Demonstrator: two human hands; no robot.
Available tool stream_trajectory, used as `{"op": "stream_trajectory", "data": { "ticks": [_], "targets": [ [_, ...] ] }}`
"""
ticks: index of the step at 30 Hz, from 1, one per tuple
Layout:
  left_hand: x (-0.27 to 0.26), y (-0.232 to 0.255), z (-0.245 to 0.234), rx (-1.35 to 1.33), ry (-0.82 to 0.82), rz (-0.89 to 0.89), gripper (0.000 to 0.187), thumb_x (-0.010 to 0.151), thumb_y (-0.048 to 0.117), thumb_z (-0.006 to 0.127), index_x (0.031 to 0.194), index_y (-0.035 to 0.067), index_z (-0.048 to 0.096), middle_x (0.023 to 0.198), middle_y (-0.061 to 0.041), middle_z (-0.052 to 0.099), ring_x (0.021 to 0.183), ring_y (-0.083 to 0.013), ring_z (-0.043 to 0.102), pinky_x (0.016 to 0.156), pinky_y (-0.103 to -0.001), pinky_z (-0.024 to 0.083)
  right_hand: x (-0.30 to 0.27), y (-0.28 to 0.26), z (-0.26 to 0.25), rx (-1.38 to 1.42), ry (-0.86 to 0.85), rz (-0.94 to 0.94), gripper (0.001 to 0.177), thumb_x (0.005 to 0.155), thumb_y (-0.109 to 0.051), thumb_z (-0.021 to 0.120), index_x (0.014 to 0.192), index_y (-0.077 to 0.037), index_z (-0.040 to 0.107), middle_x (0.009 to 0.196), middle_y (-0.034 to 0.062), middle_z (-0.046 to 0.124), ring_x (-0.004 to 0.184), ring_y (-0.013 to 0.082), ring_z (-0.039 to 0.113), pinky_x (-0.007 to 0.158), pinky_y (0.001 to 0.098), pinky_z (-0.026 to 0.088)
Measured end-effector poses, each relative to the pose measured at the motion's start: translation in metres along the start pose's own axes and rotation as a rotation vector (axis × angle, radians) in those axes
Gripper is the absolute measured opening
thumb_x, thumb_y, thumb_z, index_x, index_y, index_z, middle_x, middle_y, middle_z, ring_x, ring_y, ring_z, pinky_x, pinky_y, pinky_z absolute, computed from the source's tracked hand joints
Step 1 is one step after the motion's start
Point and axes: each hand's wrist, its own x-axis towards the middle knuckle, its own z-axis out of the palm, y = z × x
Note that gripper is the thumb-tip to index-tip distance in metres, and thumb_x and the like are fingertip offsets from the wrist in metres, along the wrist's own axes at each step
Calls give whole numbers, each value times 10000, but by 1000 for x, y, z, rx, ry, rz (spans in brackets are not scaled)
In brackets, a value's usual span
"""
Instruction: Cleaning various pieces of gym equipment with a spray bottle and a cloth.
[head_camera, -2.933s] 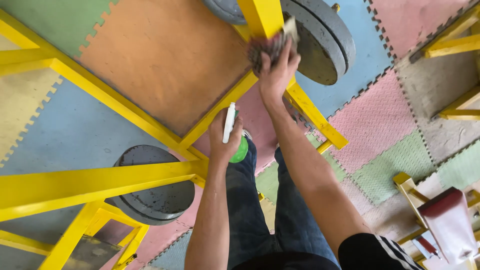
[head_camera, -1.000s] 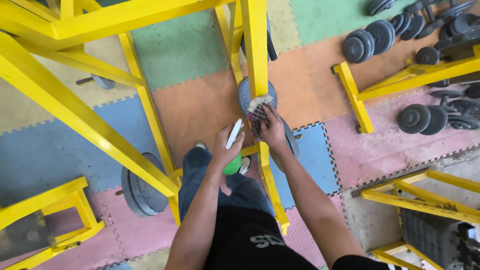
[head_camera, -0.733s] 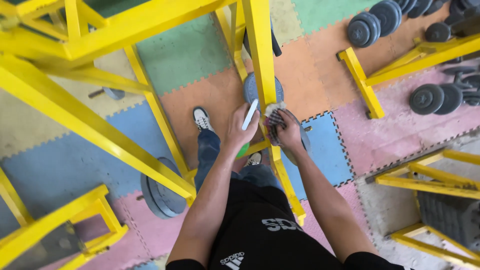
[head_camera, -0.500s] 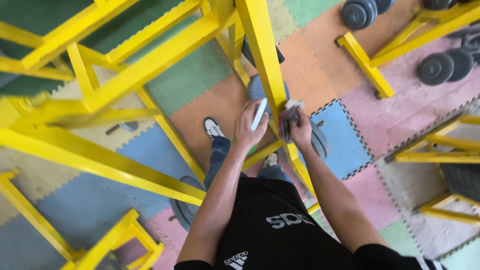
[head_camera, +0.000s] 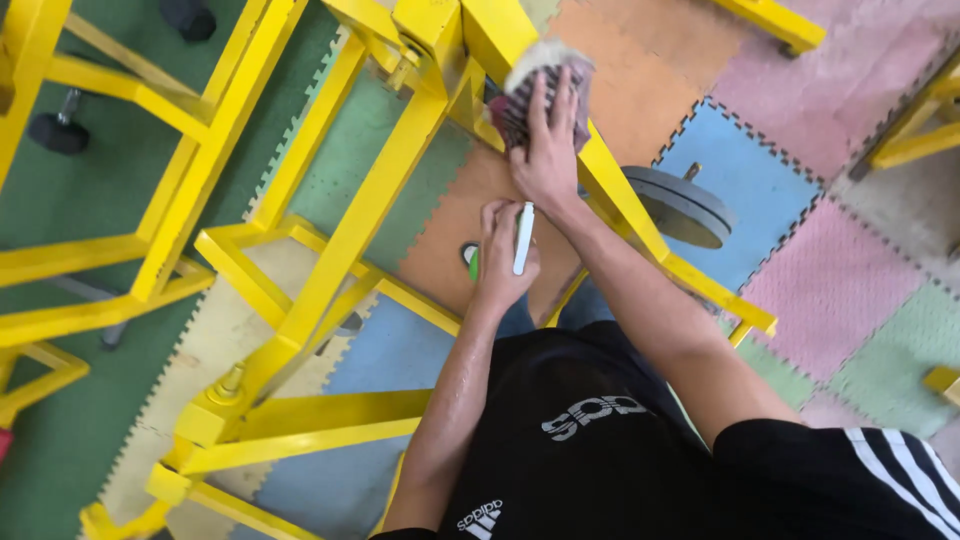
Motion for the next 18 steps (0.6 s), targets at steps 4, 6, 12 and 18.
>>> {"op": "stream_trajectory", "data": {
  "ticks": [4, 6, 12, 18],
  "targets": [
    [16, 14, -26, 78, -112, -41, 635, 764, -39, 756, 1345, 26, 509, 1357, -231, 426, 1184, -444, 569, 947, -452, 543, -10, 11, -8, -139, -2, -137, 951, 858, -23, 717, 1694, -182, 291, 1760, 184, 133, 1603, 465, 212, 1323, 547, 252],
    [19, 19, -34, 62, -131, -18, 670, 748, -51, 771, 1357, 40, 508, 1363, -224, 400, 1196, -447, 562, 954, -454, 547, -31, 49, 1, -112, 0, -60, 956, 850, 5, 689, 1695, -195, 287, 1772, 168, 155, 1618, 440, 229, 1339, 506, 276],
    [26, 47, -54, 88, -249, -88, 737, 705, -101, 754, 1374, 82, 505, 1384, -207, 369, 1231, -436, 540, 925, -454, 557, -92, 231, 39, 81, -111, 258, 979, 864, -68, 703, 1654, -94, 125, 1653, 281, 171, 1513, 467, 226, 1246, 490, 263],
    [18, 11, -38, 13, -154, 17, 703, 758, -126, 706, 1394, 9, 439, 1317, -208, 387, 1164, -368, 540, 1013, -436, 511, -62, 160, 19, -182, -277, 392, 998, 878, -225, 753, 1594, -36, 84, 1566, 268, 311, 1449, 470, 316, 1212, 531, 260]
  ]
}}
